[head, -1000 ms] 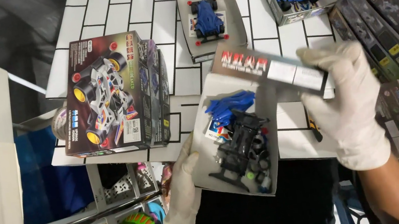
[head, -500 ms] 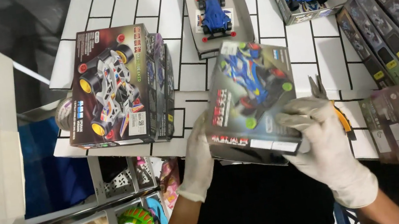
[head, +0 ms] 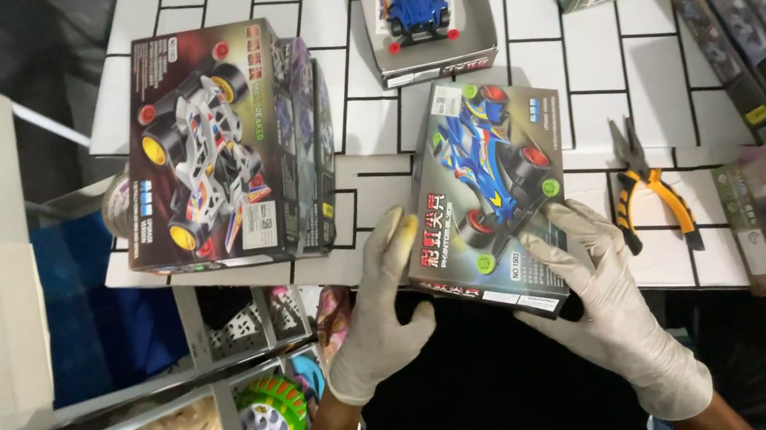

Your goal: Assembling a plastic toy car model by fitting parts together and using pliers to trim or adjust components.

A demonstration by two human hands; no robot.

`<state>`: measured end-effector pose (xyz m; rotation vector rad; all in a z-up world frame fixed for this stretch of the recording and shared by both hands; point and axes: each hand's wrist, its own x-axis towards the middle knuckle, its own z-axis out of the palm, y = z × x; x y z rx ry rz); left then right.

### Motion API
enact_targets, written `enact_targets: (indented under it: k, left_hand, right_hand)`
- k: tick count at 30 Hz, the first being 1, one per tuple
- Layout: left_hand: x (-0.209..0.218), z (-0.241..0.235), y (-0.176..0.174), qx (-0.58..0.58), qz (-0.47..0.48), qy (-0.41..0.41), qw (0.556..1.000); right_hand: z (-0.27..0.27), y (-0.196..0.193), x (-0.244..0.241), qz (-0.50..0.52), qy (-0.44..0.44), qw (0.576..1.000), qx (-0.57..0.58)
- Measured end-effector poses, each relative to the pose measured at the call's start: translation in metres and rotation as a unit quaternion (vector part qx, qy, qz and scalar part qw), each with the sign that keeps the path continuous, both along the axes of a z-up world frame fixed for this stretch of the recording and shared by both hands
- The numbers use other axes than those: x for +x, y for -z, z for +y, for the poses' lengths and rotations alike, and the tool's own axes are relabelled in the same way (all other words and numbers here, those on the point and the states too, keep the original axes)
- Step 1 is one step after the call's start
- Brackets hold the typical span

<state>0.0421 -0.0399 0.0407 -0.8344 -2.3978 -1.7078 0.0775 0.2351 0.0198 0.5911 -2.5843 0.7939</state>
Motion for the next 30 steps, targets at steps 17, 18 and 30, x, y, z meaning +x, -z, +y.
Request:
enact_targets:
  k: [17,18,30]
  left_hand:
    - [0.009,-0.008,0.031,-0.156,0.142,-0.074,0.975]
    - [0.01,-0.008,0.029,-0.177,0.161,-0.085,0.967]
    - [0.016,0.057,-0.047,-0.291,0.255,-0.011,0.922]
  right_hand:
    - [-0.003,0.015,0.01,-0.048,-0.008,0.998,-0.039]
    - [-0.003,0.016,0.012,-0.096,0.003,0.993,-0.075]
    - [-0.003,0.03,0.036,-0.054,0.171,0.975,-0.131]
